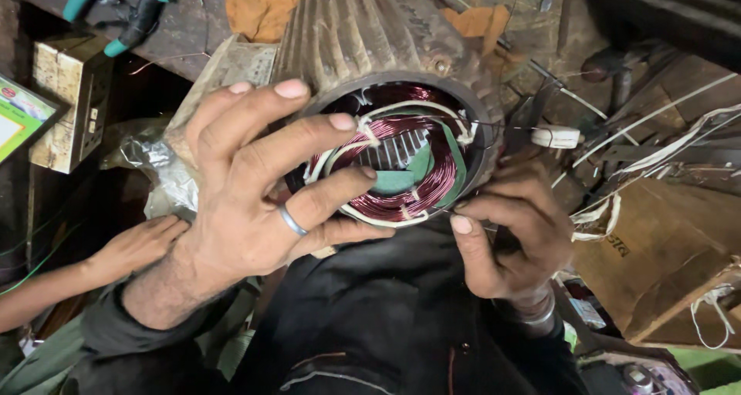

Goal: The person works on a motor stator, stripping and twisting copper wire ends, then using pliers and wire cutters to trim and secure the connections. They retrieve a white insulating strip from a plastic bag and wrap it around the stator windings, pressing it into place with their fingers and pliers.

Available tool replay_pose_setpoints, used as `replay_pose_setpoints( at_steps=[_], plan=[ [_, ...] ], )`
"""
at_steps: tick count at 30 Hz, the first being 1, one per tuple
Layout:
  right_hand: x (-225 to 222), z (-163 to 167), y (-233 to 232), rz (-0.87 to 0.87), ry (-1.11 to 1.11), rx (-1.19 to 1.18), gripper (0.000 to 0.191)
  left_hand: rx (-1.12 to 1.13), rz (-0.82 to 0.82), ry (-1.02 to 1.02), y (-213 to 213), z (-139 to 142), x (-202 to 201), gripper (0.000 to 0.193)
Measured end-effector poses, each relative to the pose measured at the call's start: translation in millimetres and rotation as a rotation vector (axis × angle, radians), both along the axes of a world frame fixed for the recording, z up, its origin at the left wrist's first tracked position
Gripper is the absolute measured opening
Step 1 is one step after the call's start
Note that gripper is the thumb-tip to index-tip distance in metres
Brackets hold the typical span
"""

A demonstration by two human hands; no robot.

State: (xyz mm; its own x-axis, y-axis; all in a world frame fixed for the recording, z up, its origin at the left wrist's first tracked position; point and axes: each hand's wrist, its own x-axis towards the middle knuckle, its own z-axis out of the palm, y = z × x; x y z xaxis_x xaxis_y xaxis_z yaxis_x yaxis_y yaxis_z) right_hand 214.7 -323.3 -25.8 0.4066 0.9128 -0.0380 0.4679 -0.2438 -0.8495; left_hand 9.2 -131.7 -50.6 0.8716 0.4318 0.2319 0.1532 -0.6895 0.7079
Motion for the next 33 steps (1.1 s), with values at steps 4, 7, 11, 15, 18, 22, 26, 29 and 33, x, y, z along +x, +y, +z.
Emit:
replay_pose_setpoints(
  at_steps=[4, 7, 11, 15, 18, 22, 26, 29, 33],
  plan=[
    [-1.2, -2.9, -1.0, 0.030, -0.010, 0.023, 0.013, -0.023, -0.046, -0.029, 4.8, -1.1, 2.7, 0.044],
    [-6.3, -2.9, -2.8, 0.052, -0.083, 0.030, 0.013, -0.028, -0.030, -0.015, 5.9, 0.4, 4.8, 0.043],
    [-8.4, -2.6, -6.1, 0.046, -0.119, 0.021, 0.014, -0.045, -0.037, -0.051, 7.1, 1.4, 7.1, 0.044],
    [-8.9, -3.4, -7.6, 0.001, -0.114, 0.049, 0.013, -0.052, -0.021, -0.083, 6.7, -0.3, 7.3, 0.043],
    [-16.0, -3.9, -7.3, -0.037, -0.074, 0.060, 0.012, -0.059, -0.029, -0.088, 7.1, -1.6, 4.9, 0.043],
    [-22.8, -4.1, -7.7, -0.053, -0.072, 0.037, 0.012, -0.058, -0.031, -0.109, 6.8, -3.8, 4.1, 0.042],
    [-24.3, -3.4, -12.9, -0.066, -0.080, 0.040, 0.011, -0.069, -0.040, -0.117, 6.6, -4.5, 4.0, 0.045],
    [-27.0, -1.8, -16.9, -0.088, -0.052, 0.030, 0.010, -0.070, -0.054, -0.130, 7.4, -5.1, 3.7, 0.049],
    [-28.4, 1.3, -15.7, -0.116, -0.152, 0.003, 0.010, -0.092, -0.075, -0.131, 6.8, -6.7, 2.3, 0.053]
  ],
)
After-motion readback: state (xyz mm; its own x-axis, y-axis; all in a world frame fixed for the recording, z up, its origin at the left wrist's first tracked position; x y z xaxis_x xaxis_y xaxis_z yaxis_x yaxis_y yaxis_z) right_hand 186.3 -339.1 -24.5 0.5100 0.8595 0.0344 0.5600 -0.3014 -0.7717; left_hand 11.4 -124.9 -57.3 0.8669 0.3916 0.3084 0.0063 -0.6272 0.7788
